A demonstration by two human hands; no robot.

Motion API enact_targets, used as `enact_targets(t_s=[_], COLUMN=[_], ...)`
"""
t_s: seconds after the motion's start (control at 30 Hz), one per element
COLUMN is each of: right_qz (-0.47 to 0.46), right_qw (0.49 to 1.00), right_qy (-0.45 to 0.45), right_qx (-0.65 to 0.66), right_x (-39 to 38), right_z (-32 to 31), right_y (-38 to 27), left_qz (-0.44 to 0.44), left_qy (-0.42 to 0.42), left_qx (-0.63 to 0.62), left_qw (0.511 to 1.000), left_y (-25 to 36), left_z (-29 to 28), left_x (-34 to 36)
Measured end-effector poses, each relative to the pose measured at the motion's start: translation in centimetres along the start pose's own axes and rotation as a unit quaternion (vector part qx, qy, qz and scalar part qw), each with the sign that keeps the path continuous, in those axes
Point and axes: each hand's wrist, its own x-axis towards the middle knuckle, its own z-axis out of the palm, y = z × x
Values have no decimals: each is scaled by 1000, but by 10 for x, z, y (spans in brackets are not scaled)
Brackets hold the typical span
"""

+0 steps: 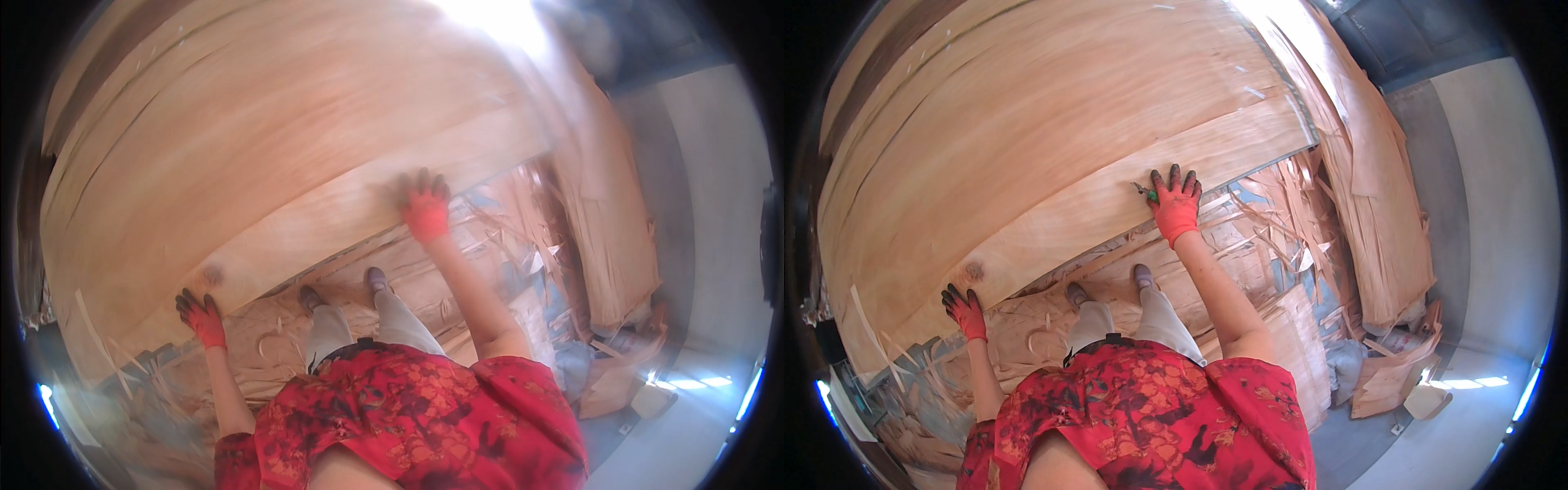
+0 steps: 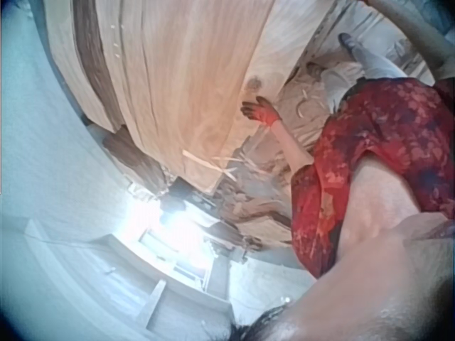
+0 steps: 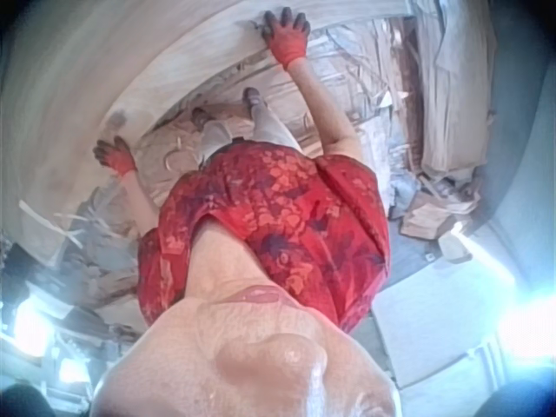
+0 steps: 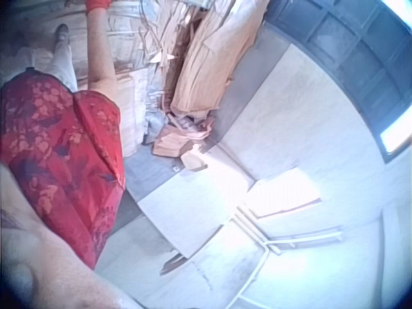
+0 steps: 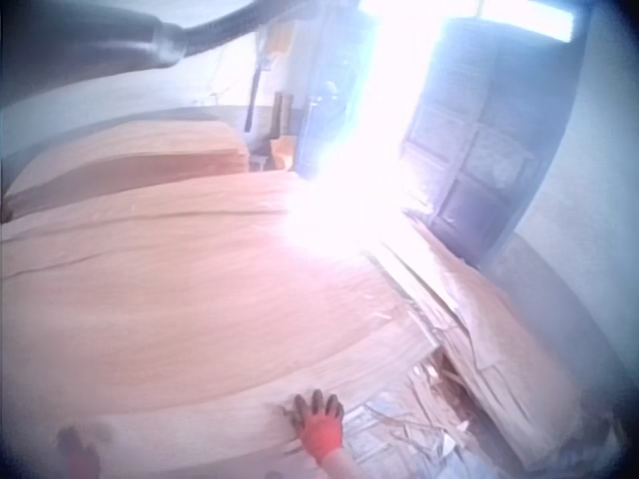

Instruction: The person measures sheets of wood veneer with a tape measure and scrapes the surface with a handheld tool.

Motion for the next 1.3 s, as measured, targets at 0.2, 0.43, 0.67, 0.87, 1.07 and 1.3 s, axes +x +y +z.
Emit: enact_targets(t_s=[0.2,0.43,0.67,0.87,1.07,1.3], right_qz=[-87,-76,-83,-146,-110,-150], right_qw=[993,995,991,962,974,975], right_qy=[29,9,-70,-97,-123,-108], right_qx=[-80,-64,-72,-208,-155,-126], right_x=[7,18,5,23,25,30], right_z=[19,17,-3,22,8,13], right_y=[4,15,0,43,23,34], left_qz=[28,27,-31,-42,-25,-23], left_qy=[20,91,45,59,45,85], left_qx=[88,6,-38,-99,-116,-157], left_qw=[996,995,998,992,992,984], left_y=[-4,2,0,-2,-12,-25], left_z=[-8,1,-35,-39,-39,-25], left_x=[5,24,2,7,16,15])
